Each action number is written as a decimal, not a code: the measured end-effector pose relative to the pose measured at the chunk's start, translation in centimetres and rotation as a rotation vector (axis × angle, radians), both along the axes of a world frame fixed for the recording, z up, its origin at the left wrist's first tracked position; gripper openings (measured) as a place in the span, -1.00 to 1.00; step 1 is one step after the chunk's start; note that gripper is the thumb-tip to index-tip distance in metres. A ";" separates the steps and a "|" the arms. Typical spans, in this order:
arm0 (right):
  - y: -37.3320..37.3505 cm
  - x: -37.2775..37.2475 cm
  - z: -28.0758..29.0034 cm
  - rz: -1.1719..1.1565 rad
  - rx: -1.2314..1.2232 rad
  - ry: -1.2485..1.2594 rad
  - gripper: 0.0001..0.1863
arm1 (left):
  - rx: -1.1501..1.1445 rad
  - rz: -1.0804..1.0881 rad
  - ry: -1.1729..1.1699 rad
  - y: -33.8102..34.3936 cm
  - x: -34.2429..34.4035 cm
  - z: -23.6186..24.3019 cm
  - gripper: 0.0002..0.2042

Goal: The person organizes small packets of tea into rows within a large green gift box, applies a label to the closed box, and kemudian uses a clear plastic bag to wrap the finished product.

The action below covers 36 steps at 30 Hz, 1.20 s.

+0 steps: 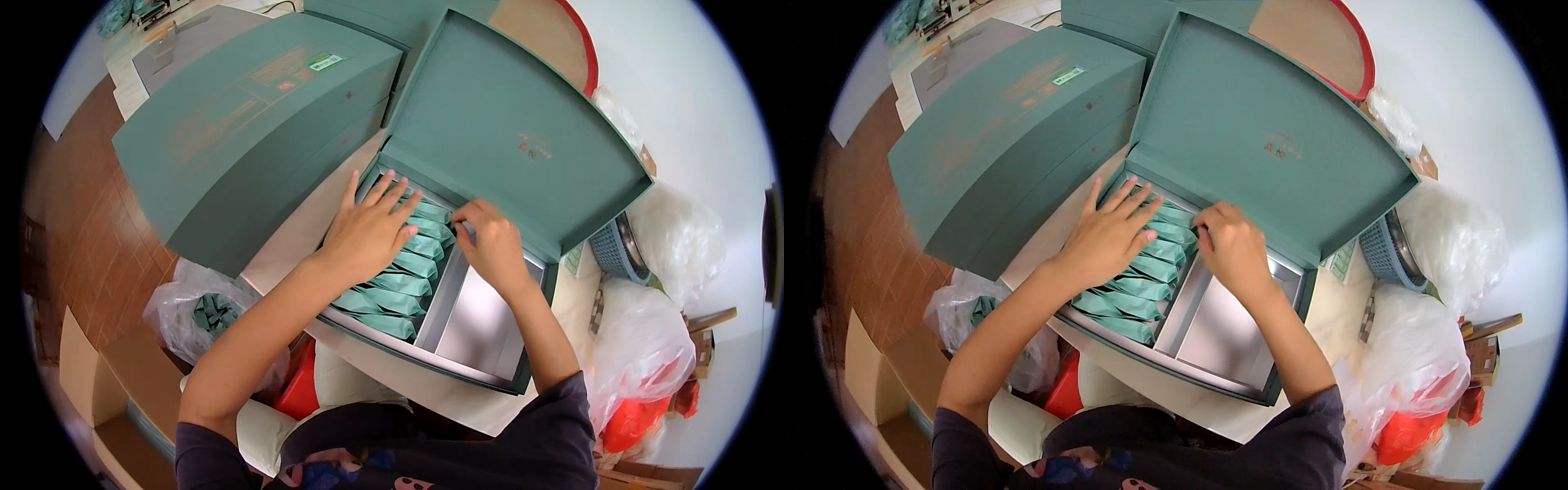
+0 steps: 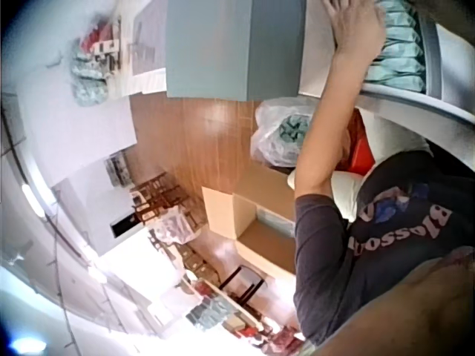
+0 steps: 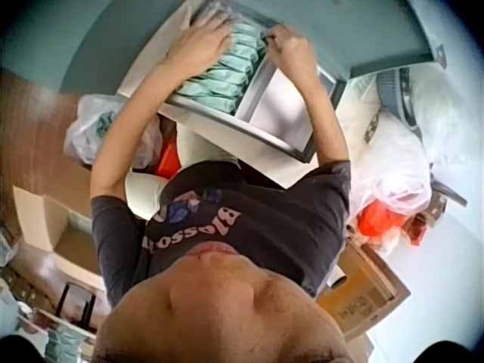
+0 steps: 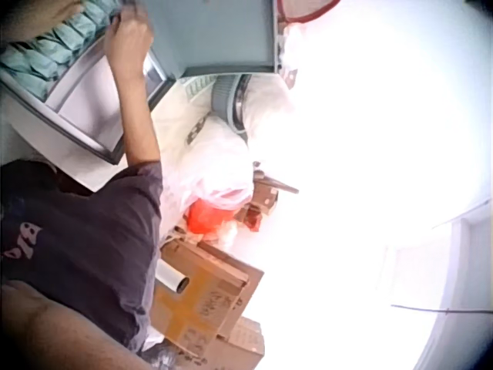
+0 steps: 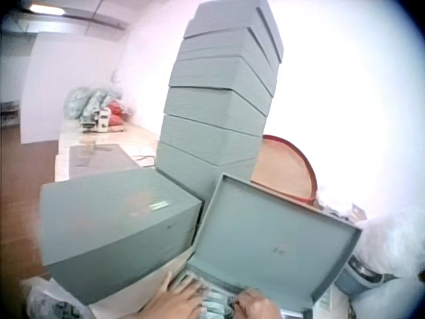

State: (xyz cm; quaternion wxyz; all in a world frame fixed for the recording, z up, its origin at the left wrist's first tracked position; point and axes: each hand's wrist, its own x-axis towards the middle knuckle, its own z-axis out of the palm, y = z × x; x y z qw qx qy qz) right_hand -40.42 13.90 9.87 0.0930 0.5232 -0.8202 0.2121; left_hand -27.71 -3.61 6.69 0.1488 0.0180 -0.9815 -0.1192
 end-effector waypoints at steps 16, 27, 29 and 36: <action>-0.2 -0.1 -1.0 -0.040 0.023 0.083 -0.87 | -0.007 -0.009 -0.019 0.8 -0.1 -1.4 -0.47; 0.5 3.3 0.0 0.098 0.048 -0.046 -0.79 | 0.012 -0.008 -0.008 0.7 0.1 -1.5 -0.48; 0.5 3.2 0.2 0.096 0.066 -0.030 -0.80 | 0.013 -0.001 -0.001 0.7 -0.1 -1.9 -0.48; 0.4 4.0 1.3 0.124 0.092 -0.014 -0.84 | 0.008 0.013 0.013 0.7 0.1 -2.0 -0.48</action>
